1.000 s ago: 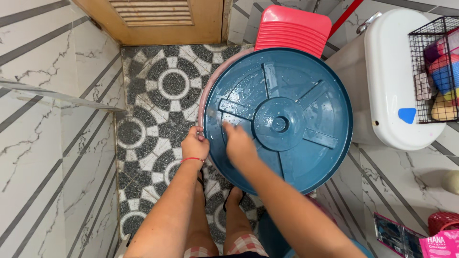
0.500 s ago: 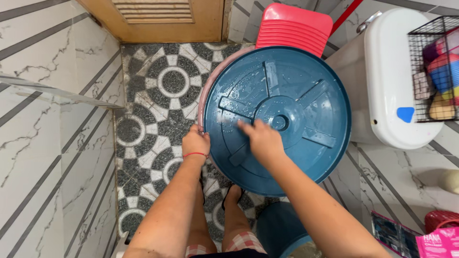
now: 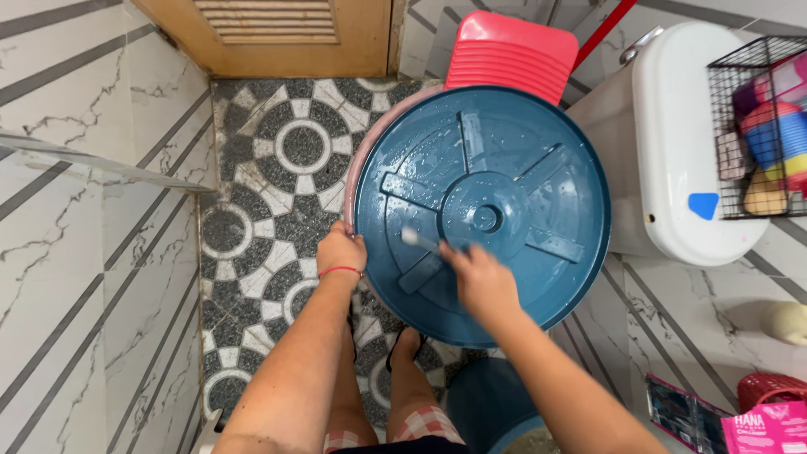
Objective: The person scrubs a blue plastic lid with a toothbrush and soapy water, then rinses it by pouring water from a small jug. The lid is flipped over to clean both sides before being rinsed again.
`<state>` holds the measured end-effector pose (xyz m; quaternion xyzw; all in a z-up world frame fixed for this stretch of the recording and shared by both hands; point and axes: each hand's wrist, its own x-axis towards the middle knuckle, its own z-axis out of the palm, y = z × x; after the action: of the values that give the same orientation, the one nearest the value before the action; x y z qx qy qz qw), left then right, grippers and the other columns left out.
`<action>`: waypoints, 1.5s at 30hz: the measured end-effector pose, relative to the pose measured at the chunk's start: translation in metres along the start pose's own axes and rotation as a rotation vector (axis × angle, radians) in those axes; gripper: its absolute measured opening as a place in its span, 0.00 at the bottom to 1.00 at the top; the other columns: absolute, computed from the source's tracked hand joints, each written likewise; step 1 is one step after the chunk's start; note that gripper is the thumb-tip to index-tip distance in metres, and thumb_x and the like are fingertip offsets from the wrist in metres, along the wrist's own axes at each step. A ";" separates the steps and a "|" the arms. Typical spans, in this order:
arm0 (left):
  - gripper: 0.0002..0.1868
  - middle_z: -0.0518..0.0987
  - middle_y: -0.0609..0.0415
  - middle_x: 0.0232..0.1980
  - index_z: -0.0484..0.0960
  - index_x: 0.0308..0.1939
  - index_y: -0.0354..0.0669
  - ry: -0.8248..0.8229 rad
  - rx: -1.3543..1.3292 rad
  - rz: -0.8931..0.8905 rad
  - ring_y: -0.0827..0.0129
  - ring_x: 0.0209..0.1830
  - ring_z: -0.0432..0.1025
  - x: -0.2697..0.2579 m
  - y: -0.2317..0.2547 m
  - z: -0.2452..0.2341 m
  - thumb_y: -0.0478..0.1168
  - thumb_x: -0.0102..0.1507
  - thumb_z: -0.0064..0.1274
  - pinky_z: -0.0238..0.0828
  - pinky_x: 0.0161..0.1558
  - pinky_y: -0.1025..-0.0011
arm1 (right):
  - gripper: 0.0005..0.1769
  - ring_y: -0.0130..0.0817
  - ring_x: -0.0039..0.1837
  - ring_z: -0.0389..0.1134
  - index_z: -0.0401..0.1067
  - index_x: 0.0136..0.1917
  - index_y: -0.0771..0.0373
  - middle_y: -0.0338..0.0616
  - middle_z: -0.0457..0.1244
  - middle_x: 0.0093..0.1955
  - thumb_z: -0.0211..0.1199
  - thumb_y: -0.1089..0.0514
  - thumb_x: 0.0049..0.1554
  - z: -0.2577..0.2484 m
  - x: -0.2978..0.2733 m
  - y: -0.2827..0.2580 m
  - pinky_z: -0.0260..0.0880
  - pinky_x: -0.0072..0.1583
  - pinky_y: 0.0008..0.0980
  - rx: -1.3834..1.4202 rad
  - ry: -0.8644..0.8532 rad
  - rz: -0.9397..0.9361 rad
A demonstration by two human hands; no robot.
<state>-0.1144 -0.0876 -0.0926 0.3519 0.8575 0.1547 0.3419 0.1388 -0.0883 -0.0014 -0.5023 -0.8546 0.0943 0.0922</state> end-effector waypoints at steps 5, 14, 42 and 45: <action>0.14 0.83 0.41 0.48 0.79 0.50 0.47 0.028 0.098 -0.008 0.46 0.50 0.78 -0.001 0.002 0.002 0.44 0.62 0.57 0.74 0.53 0.55 | 0.27 0.45 0.45 0.70 0.75 0.65 0.41 0.44 0.63 0.43 0.59 0.62 0.54 -0.009 -0.028 0.011 0.73 0.43 0.44 -0.059 -0.062 0.156; 0.11 0.84 0.41 0.47 0.79 0.47 0.46 0.007 0.082 -0.091 0.46 0.51 0.78 -0.010 0.010 -0.005 0.45 0.64 0.56 0.73 0.55 0.56 | 0.29 0.47 0.44 0.70 0.72 0.67 0.46 0.48 0.64 0.46 0.58 0.62 0.53 0.001 -0.045 -0.002 0.73 0.42 0.44 0.021 -0.117 0.119; 0.31 0.62 0.48 0.80 0.69 0.74 0.47 0.179 0.518 0.818 0.47 0.77 0.57 -0.032 0.007 0.005 0.36 0.65 0.52 0.59 0.69 0.51 | 0.17 0.43 0.38 0.69 0.71 0.65 0.47 0.43 0.62 0.42 0.55 0.58 0.64 0.033 -0.105 -0.020 0.72 0.39 0.42 0.261 -0.076 0.499; 0.31 0.60 0.49 0.79 0.67 0.68 0.56 0.032 0.593 0.983 0.43 0.79 0.51 -0.044 0.016 0.020 0.43 0.61 0.57 0.51 0.73 0.45 | 0.19 0.46 0.43 0.70 0.75 0.61 0.48 0.42 0.63 0.41 0.57 0.59 0.58 0.033 -0.121 -0.025 0.72 0.41 0.44 0.248 0.172 0.221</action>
<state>-0.0701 -0.1072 -0.0777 0.7877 0.6050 0.0534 0.1034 0.1673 -0.2082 -0.0341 -0.5843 -0.7648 0.1652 0.2154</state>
